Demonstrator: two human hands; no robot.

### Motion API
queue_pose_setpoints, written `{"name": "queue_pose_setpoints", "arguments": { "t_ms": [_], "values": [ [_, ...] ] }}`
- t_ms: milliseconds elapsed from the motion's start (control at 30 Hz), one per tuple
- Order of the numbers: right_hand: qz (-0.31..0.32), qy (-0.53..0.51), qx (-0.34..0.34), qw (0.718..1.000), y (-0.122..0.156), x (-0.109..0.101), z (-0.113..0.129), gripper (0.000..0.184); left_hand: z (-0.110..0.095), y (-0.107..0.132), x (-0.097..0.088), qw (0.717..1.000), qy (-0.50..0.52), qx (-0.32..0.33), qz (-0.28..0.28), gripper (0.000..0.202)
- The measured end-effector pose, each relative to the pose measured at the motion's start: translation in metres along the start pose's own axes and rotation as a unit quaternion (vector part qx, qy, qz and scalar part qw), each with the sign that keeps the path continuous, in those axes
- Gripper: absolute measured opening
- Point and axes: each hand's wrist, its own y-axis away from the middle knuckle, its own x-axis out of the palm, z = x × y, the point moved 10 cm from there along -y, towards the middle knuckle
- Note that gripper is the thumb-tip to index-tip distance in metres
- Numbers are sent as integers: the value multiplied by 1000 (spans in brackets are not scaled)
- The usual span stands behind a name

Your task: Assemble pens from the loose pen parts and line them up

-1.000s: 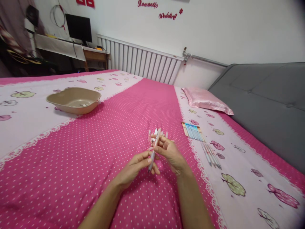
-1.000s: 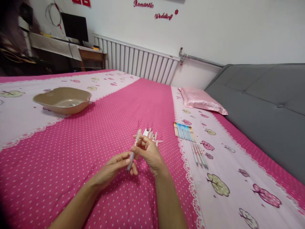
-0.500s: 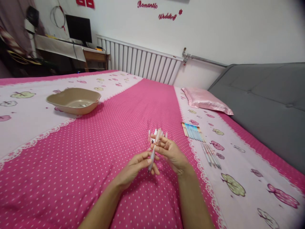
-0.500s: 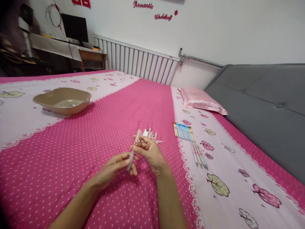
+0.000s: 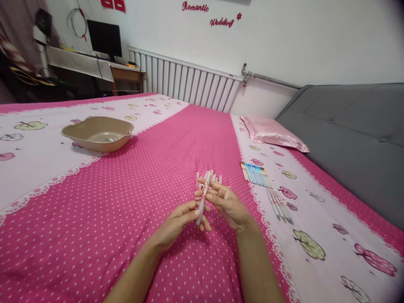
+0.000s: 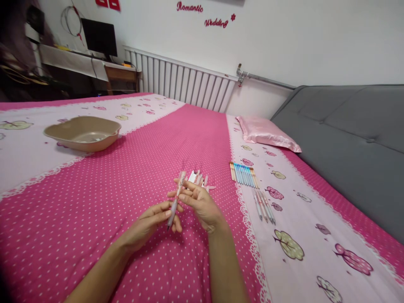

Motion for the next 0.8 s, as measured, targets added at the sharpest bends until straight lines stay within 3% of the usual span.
{"name": "queue_pose_setpoints", "arguments": {
  "t_ms": [367, 533, 800],
  "values": [
    [-72, 33, -24, 997, -4, -16, -2, 46, -2, -1, 1, 1000, -29, 2, -11, 24],
    [-120, 69, -36, 990, -3, -22, 1, 45, -1, -5, -12, 993, -83, 19, -83, 24],
    [-127, 102, -51, 985, -4, -17, 2, 47, -11, 0, -32, 957, -193, 72, -206, 18]
  ]
}}
